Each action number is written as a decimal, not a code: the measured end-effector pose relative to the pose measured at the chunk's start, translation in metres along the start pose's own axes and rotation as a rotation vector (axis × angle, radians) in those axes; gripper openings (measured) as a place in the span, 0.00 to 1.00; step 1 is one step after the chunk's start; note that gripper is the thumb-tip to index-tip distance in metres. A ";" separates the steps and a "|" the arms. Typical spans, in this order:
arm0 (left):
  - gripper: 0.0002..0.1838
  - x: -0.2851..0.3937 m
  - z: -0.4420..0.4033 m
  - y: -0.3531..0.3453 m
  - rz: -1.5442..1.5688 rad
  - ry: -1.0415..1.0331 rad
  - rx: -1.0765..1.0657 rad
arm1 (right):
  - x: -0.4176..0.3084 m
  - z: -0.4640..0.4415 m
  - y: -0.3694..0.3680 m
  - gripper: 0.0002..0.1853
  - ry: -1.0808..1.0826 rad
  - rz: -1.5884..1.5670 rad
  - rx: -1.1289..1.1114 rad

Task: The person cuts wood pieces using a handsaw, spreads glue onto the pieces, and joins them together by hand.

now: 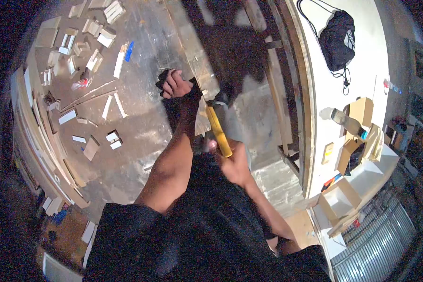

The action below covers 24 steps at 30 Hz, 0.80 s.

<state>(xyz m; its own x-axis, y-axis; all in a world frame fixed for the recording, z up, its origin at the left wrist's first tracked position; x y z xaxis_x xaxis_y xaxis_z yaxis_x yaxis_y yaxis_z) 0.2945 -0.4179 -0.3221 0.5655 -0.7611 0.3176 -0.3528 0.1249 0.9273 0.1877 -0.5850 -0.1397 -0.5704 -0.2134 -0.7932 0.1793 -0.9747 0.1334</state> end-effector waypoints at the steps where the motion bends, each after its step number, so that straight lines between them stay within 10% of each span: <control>1: 0.19 0.001 -0.001 0.002 -0.021 -0.001 -0.005 | 0.001 0.001 0.000 0.20 -0.018 -0.069 -0.010; 24: 0.25 -0.002 0.004 -0.001 0.018 0.017 0.016 | 0.002 0.034 0.008 0.20 0.000 -0.045 -0.049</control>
<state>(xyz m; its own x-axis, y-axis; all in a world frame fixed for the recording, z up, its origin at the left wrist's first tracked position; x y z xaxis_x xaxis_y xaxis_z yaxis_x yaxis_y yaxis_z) 0.2904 -0.4190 -0.3248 0.5718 -0.7476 0.3377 -0.3746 0.1282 0.9183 0.1609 -0.5949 -0.1197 -0.5784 -0.1698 -0.7979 0.1929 -0.9788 0.0684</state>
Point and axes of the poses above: each hand's wrist, its own z-axis away from the middle knuckle, its own y-axis out of the back of the hand, x = y × z, the point moved 6 cm from there along -z, towards the middle knuckle, and after that the axes turned 10 degrees about y, right-handed, at the moved point
